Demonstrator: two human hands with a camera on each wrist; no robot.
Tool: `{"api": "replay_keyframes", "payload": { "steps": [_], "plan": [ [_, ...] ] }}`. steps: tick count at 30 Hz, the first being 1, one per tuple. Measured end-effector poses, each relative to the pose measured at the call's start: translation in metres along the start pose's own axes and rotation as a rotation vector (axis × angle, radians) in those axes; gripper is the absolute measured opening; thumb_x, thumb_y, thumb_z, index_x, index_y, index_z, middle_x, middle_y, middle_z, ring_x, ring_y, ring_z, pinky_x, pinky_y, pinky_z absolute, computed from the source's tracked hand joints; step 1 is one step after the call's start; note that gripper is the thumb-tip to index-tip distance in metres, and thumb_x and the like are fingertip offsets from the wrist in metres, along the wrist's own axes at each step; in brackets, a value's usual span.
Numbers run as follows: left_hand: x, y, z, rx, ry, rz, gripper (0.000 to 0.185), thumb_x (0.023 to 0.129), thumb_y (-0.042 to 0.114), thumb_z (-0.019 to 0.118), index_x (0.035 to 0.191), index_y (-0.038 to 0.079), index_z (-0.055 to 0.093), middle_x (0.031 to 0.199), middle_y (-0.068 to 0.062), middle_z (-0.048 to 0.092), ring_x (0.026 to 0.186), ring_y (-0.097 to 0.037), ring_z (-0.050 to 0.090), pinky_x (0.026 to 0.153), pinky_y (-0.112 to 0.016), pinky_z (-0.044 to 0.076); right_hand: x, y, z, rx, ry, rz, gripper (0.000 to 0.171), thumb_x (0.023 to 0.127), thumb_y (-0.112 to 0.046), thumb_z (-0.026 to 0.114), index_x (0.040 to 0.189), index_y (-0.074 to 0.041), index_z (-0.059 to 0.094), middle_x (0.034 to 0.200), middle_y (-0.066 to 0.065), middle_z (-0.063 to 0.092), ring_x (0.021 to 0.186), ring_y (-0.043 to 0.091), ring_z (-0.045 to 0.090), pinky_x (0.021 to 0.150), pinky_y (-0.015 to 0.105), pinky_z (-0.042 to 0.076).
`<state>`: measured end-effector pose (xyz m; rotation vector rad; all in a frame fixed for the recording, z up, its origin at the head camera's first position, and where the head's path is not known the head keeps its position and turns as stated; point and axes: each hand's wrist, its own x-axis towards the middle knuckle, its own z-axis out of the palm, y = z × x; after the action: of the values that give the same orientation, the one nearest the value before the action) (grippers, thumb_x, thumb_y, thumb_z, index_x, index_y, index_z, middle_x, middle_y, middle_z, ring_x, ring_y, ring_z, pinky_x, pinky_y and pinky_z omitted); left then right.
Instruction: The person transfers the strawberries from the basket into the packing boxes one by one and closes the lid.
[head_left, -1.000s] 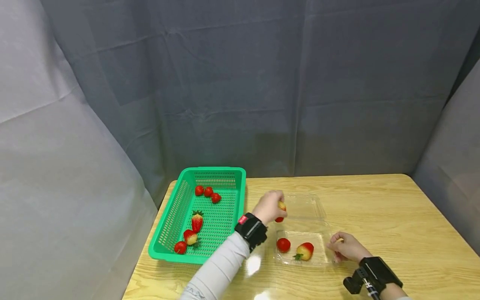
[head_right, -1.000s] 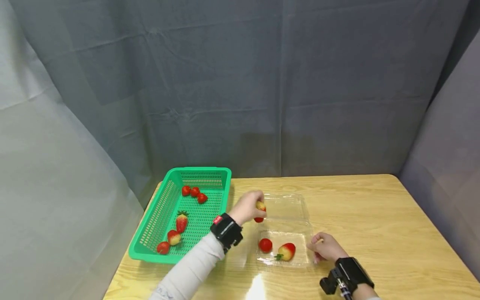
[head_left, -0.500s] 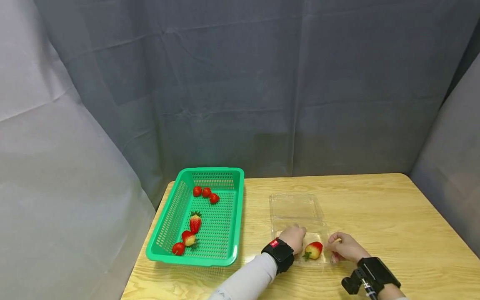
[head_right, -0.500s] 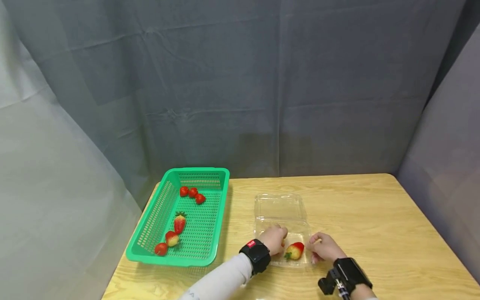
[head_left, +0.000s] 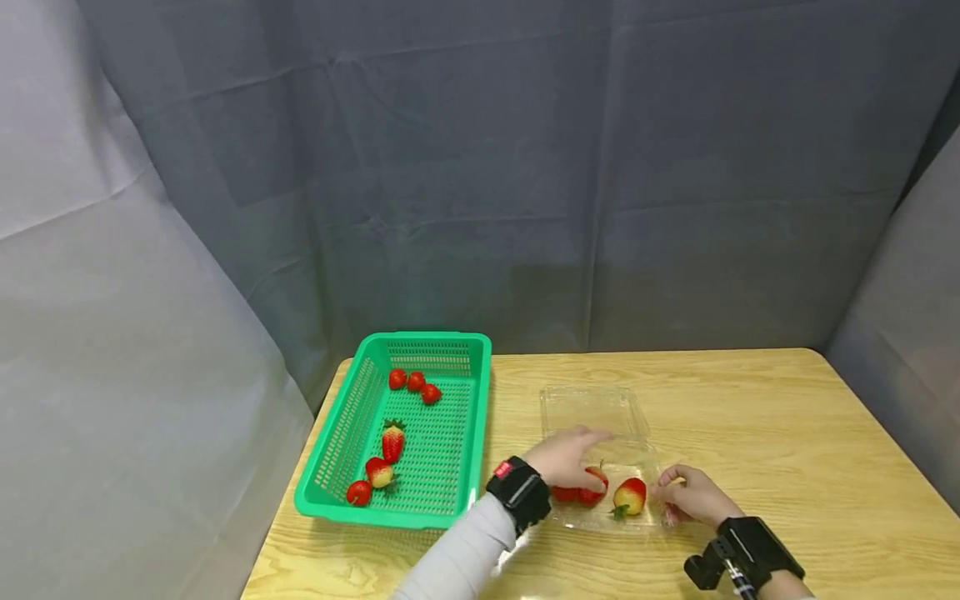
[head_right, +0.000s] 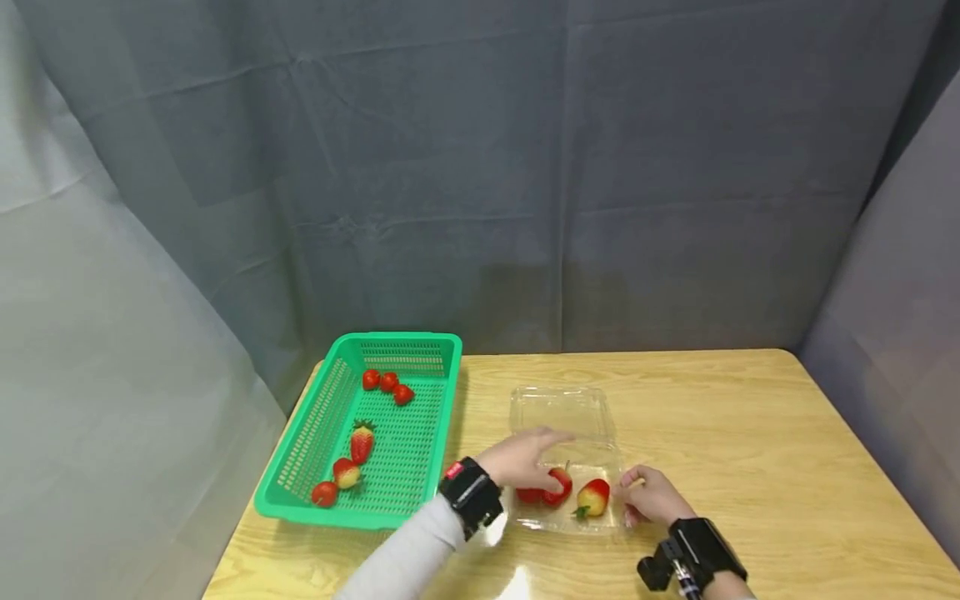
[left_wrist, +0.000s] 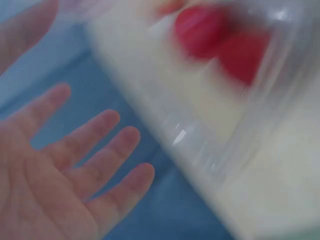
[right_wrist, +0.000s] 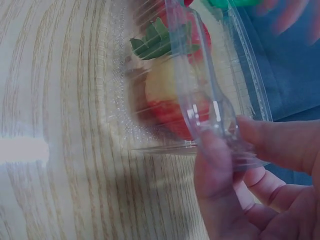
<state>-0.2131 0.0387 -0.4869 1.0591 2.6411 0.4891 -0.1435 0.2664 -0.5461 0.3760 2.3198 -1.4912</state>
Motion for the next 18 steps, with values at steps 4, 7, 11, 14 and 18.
{"api": "replay_keyframes", "payload": {
  "steps": [4,7,11,14,18],
  "plan": [
    [-0.027,-0.045,-0.067,-0.131,0.194,-0.134,0.073,0.075,0.029,0.073,0.138,0.018,0.039,0.140,-0.007,0.040,0.127,-0.024,0.038,0.098,-0.040,0.037,-0.002,0.000,-0.001,-0.004,-0.001,-0.013,0.018,0.087,-0.008,0.057,0.093,0.004,0.044,0.056,0.006,0.052,0.047,0.016,0.052,0.049,0.028,0.041],
    [-0.046,-0.097,-0.092,-0.137,0.294,-0.347,0.071,0.073,0.027,0.074,0.136,0.015,0.043,0.139,-0.013,0.039,0.124,-0.034,0.037,0.091,-0.047,0.042,-0.003,-0.001,-0.002,0.010,-0.007,-0.017,0.019,0.088,-0.007,0.056,0.094,0.005,0.043,0.056,0.006,0.052,0.047,0.015,0.052,0.049,0.028,0.042],
    [-0.067,-0.170,-0.088,-0.102,0.306,-0.642,0.063,0.070,0.023,0.075,0.125,0.005,0.050,0.123,-0.022,0.047,0.107,-0.044,0.045,0.081,-0.049,0.045,-0.004,-0.001,-0.001,0.021,-0.007,-0.011,0.018,0.088,-0.007,0.055,0.094,0.005,0.043,0.056,0.006,0.052,0.047,0.015,0.052,0.049,0.029,0.043],
    [-0.087,-0.195,-0.079,-0.081,0.243,-0.803,0.042,0.072,0.014,0.071,0.108,-0.004,0.060,0.104,-0.025,0.056,0.091,-0.043,0.053,0.076,-0.047,0.046,-0.004,-0.001,-0.001,0.020,-0.017,-0.017,0.019,0.088,-0.007,0.055,0.095,0.005,0.042,0.056,0.006,0.052,0.047,0.015,0.052,0.049,0.029,0.043],
    [-0.097,-0.226,-0.051,-0.089,0.185,-0.872,0.017,0.070,0.004,0.069,0.085,-0.004,0.066,0.086,-0.022,0.063,0.076,-0.035,0.060,0.065,-0.044,0.050,-0.003,0.000,-0.001,0.015,-0.026,-0.013,0.020,0.089,-0.007,0.055,0.095,0.005,0.042,0.056,0.006,0.052,0.047,0.015,0.052,0.049,0.029,0.042]
  ]
}}
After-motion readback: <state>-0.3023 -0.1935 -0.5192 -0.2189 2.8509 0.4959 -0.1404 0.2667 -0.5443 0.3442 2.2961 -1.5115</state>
